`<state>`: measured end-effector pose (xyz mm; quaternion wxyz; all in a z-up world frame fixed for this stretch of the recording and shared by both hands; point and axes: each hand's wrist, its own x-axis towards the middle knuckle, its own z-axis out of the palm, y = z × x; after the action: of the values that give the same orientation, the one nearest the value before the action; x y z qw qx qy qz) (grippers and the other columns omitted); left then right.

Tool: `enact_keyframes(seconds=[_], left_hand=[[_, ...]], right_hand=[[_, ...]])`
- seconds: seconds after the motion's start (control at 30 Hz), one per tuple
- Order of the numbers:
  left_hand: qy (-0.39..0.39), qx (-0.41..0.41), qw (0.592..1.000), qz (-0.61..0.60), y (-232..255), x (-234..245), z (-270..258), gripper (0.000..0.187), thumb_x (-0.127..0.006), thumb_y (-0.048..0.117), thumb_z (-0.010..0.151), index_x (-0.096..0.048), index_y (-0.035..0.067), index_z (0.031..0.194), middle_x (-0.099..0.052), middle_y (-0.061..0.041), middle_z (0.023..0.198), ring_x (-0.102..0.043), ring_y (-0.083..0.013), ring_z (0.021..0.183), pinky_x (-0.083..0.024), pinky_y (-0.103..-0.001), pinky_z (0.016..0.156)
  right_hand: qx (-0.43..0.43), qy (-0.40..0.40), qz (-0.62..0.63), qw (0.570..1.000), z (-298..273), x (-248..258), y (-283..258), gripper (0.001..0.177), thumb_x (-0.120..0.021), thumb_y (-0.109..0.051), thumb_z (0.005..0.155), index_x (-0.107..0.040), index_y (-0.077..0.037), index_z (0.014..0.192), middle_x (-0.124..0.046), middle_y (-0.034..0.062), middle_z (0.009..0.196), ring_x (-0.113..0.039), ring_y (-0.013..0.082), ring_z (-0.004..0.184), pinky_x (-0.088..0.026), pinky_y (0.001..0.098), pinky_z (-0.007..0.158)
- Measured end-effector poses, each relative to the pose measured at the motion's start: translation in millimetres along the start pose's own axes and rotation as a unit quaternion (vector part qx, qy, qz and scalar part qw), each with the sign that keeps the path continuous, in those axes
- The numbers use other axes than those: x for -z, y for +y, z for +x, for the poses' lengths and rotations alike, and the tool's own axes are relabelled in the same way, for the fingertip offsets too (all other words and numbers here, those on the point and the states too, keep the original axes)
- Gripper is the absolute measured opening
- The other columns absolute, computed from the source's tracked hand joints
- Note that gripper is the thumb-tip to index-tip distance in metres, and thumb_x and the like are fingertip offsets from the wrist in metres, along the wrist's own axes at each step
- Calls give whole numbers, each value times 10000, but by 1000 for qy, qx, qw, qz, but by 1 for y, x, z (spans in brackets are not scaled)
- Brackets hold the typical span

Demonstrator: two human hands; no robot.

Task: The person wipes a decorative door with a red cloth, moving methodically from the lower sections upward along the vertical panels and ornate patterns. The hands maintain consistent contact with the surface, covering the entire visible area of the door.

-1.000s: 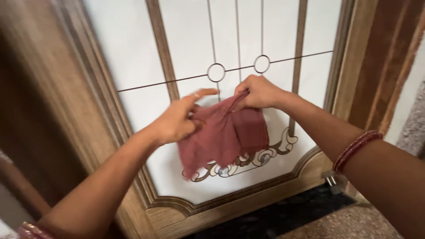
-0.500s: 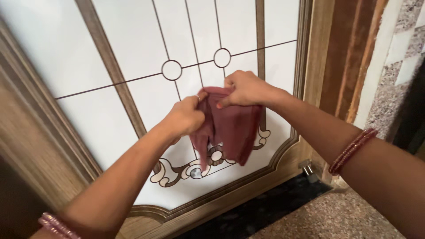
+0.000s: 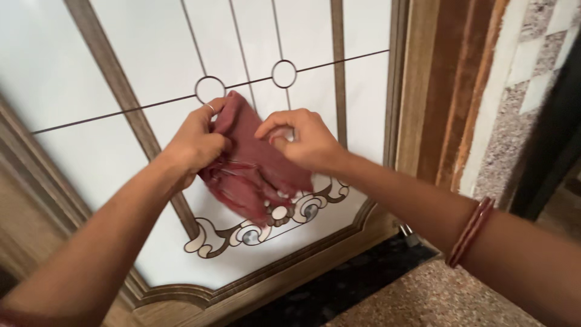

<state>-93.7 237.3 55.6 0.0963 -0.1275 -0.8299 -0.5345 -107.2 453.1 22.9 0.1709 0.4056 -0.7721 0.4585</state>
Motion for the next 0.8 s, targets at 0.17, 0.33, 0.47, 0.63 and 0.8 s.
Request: enact_keyframes(seconds=[0.17,0.33,0.47,0.63,0.8], left_hand=[[-45,-61,997,-25,10,32,-13,807,-458,-183,714,-503,105,1467,-699,-135,1201,-723,-231,1067,-629,-324,862],[5,-65,998,6,20,65,-21,601,-463,-91,866,-554,91,1432,-713,-123,1224,-712,-218,1103,-611,-330,900],[10,-77,997,27,30,97,-24,535,-431,-77,916,-568,50,1418,-715,-136,1222,-700,-215,1100,-602,-336,894],[9,-90,996,28,33,133,-27,614,-429,-113,868,-550,67,1442,-697,-139,1243,-696,-208,1091,-601,-339,903],[18,-123,991,51,33,155,-28,752,-412,-168,780,-472,89,1484,-674,-131,1296,-686,-205,1146,-589,-328,949]], right_hand=[[229,168,-236,929,-5,-48,-20,481,-718,-179,983,-550,-50,1414,-535,183,1438,-555,347,1322,-525,470,1104],[259,150,-312,902,15,-98,-52,831,-709,-359,947,-295,-17,1582,-265,215,1657,-276,400,1556,-255,557,1269],[232,166,-349,893,45,-125,-62,909,-689,-441,950,-227,-60,1634,-147,170,1711,-119,365,1607,-109,625,1280],[232,185,-341,892,79,-157,-64,965,-685,-467,939,-179,-47,1645,-95,182,1721,-76,356,1618,-66,641,1292],[243,185,-338,890,105,-175,-53,977,-668,-496,942,-170,-40,1649,-95,176,1726,-65,338,1621,-39,614,1304]])
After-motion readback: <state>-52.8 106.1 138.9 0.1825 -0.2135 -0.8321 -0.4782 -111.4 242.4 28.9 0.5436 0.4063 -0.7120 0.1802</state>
